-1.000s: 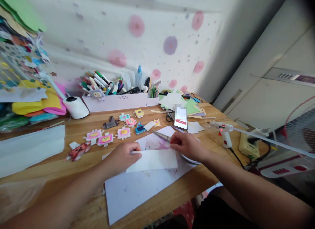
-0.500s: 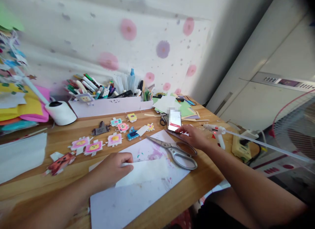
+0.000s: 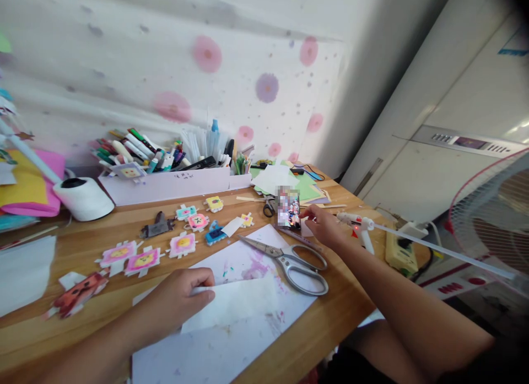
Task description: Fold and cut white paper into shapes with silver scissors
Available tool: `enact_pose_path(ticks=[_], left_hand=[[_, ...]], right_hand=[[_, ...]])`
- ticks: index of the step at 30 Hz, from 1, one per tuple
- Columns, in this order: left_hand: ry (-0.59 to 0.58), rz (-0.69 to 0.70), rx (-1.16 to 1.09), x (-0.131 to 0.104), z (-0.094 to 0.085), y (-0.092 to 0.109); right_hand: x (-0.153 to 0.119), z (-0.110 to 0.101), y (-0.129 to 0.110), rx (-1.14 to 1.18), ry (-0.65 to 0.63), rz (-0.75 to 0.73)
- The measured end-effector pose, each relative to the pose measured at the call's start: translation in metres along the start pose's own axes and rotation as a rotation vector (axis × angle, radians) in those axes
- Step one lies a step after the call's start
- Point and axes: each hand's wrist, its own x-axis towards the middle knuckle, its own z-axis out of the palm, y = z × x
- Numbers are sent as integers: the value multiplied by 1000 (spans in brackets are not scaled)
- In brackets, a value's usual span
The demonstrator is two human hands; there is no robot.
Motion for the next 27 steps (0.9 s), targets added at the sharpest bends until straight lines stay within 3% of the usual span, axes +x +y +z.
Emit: enact_pose_path(ticks=[10,19,27], left_hand=[[-2,-17,-36,-1,0,-1],[8,2,-6,0,-1,1],[25,-5,-33,-2,1,3]], right_hand=[[0,1,-8,-3,-10,-21],[0,3,4,24,27,20],[-17,-7,-21,-42,-19,-35]])
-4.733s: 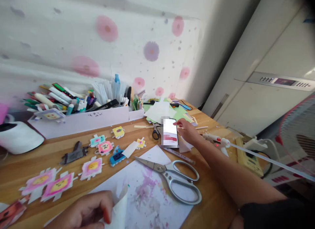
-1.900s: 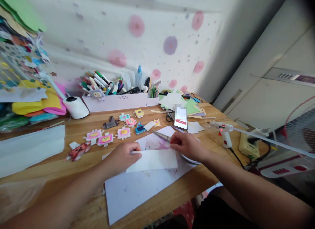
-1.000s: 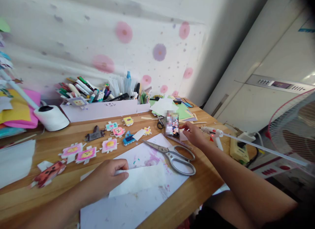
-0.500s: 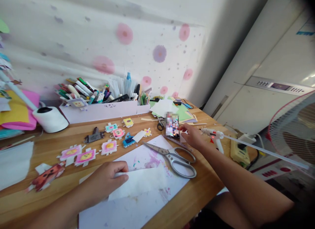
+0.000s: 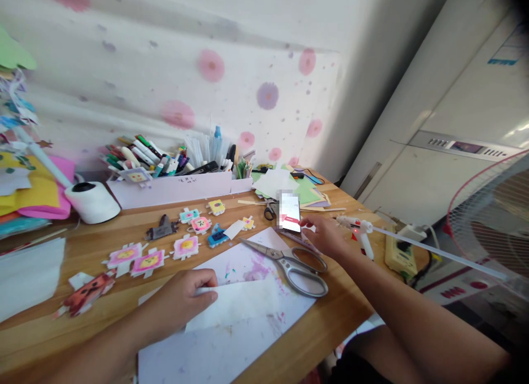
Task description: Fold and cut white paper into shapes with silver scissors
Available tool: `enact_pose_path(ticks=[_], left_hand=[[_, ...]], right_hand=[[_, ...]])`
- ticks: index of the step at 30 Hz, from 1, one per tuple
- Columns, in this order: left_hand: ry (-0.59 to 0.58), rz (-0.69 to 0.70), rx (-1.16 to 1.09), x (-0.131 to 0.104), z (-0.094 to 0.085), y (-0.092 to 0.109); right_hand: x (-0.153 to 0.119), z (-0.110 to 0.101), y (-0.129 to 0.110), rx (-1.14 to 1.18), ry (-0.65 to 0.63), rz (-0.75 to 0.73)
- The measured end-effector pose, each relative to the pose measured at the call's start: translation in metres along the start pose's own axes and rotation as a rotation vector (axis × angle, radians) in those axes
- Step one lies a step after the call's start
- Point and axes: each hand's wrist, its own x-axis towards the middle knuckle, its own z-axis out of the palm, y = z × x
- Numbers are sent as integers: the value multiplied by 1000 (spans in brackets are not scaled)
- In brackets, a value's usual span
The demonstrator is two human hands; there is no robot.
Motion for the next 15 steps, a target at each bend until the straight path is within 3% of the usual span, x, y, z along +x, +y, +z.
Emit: enact_pose_path(ticks=[6,10,15], left_hand=[[1,-25,-20,0,-2,4],[27,12,37,-1,-2,4],[188,311,216,-15,-1,12]], right_hand=[[-9,-3,-15,7,-56,-101],[-22,-2,-38,35,-154,-250],[-45,2,-78,141,-348,-554]])
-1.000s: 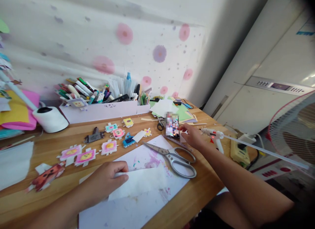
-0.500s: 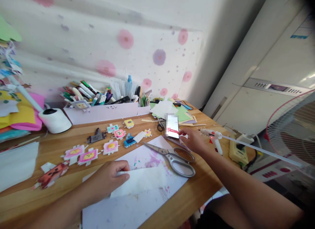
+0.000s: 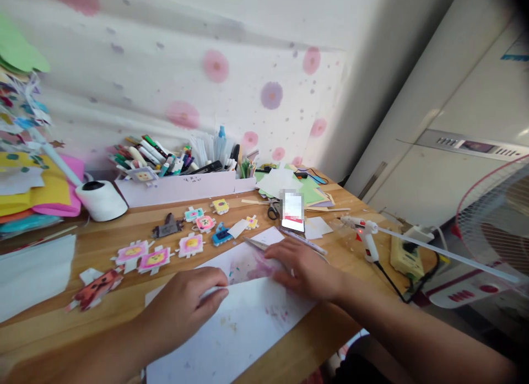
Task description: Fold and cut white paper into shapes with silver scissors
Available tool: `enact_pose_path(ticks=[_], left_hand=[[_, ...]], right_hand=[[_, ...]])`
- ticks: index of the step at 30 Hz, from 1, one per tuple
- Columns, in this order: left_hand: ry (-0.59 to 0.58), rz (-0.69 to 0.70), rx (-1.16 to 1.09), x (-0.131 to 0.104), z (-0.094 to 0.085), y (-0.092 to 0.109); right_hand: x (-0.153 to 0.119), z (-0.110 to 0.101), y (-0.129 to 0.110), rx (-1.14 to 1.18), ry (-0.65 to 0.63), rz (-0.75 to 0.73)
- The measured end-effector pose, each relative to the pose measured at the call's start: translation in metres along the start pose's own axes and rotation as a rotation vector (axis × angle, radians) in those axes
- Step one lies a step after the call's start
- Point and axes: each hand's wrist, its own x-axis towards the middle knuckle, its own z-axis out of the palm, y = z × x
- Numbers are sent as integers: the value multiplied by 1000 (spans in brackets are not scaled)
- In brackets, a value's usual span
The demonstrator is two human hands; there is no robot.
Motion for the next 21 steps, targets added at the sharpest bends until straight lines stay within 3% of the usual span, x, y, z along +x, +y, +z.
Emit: enact_pose_path(ticks=[3,5,12,16,21], left_hand=[[96,163,13,-6,-4,8],[126,159,-12,-7,-5,9],[102,-156,-183,-3,-2,-3],[89,-220,-315,0,1,-7],[-54,-321,-534,3,3,-3]], right_hand=[[1,8,-16,88,-79,-123],[2,11,-20,113,-79,-78],[6,5,-9,432,34,395],[7,4,-2,540,65,466],[7,4,1,627,85,515]])
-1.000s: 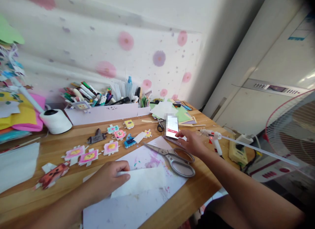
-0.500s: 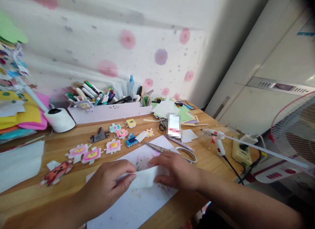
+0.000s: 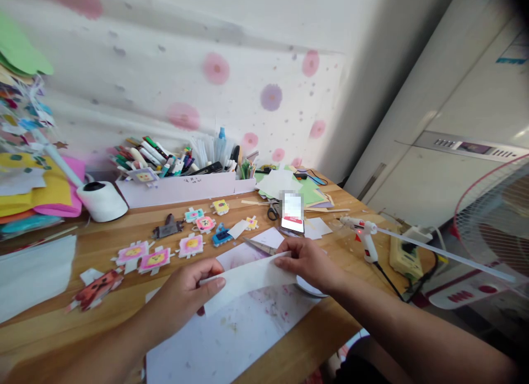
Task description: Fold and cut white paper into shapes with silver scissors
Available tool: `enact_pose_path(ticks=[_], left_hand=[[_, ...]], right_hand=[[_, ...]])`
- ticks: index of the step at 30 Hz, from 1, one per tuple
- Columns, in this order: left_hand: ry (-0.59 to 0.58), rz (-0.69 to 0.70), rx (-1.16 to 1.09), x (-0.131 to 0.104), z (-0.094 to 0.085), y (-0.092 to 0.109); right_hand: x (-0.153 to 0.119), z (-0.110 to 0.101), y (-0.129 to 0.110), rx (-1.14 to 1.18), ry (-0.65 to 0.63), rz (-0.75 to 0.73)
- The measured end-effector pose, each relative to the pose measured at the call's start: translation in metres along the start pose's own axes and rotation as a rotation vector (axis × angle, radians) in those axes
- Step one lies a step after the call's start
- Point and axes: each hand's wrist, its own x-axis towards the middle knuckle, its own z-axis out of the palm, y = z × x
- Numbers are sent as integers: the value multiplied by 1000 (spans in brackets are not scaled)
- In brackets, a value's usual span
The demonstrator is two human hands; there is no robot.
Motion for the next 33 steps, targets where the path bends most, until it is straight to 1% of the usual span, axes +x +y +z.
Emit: enact_pose_path(ticks=[3,8,12,17,22,25,29,33], left_hand=[[-33,-41,1,1,1,-1],[2,-69,88,2,0,-3],[12,-79,78,3,0,-2],[-4,-63,1,3,0,1],[50,-65,-67,1,-1,3],[76,-69,-157,3,-2,1],[77,-67,-274,4,-2,-2],[83,-76,-329,4,-1,-2]], right_hand=[[0,-1,1,16,-5,14],[4,-5,4,45,-7,31],[6,-9,2,85,34,47],[5,-12,-2,110,48,34],[5,-11,2,151,70,42],[5,-11,5,198,86,37],[4,-12,8,253,94,27],[4,-13,11,278,83,33]])
